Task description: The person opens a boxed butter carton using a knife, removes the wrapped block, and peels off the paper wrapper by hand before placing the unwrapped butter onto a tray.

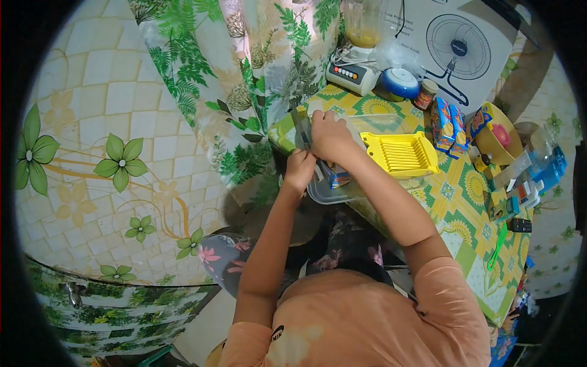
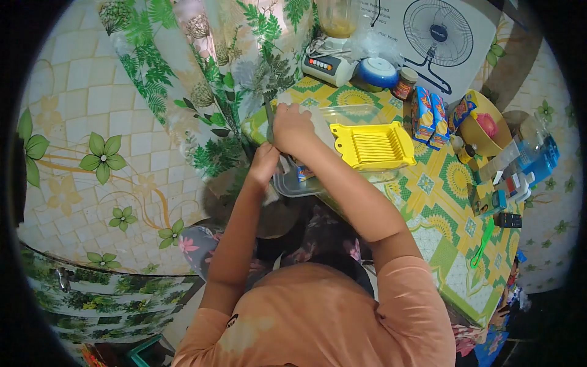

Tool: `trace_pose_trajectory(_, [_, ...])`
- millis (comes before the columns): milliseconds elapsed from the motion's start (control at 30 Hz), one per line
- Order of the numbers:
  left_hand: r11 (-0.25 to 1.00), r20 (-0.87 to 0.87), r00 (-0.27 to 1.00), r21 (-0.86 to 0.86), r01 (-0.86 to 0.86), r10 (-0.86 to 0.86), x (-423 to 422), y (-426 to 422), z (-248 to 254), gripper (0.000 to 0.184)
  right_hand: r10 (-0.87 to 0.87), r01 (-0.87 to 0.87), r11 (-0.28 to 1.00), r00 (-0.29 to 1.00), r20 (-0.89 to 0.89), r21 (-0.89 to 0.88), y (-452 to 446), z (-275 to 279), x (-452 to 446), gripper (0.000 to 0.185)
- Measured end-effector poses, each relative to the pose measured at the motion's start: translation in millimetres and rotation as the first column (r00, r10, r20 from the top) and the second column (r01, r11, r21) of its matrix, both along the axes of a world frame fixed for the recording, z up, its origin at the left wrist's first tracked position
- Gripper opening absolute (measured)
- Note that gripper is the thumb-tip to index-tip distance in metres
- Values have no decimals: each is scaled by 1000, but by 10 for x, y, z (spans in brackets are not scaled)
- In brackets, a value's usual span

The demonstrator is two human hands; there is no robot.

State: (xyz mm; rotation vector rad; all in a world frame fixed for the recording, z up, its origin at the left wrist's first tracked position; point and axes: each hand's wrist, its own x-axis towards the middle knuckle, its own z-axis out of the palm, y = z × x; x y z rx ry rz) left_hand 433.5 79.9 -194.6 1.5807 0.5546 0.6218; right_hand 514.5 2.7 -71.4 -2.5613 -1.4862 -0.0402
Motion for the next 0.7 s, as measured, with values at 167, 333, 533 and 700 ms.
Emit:
trace_pose_trajectory(167, [992,-93,995,128,-21,33,-21,-10,62,31,-75,80,993,995,-61,89,121,-73,27,71])
trace_pose_trajectory(333, [942,-197,980,331,56,11,-112,-91,290,35,-25,61,978,983,-179,200,-20,-37,97,79])
trace_pose_trajectory(533, [801,-392,908,585,125,145,-81,-250,515,54,126,-29,915,968,-216,402,-160,-27,312,83])
trace_pose_trajectory(700, [833,-453,864,547,76,219,-79,-381,734,56,176,-52,829,969,-171,557,-280,156,360,89])
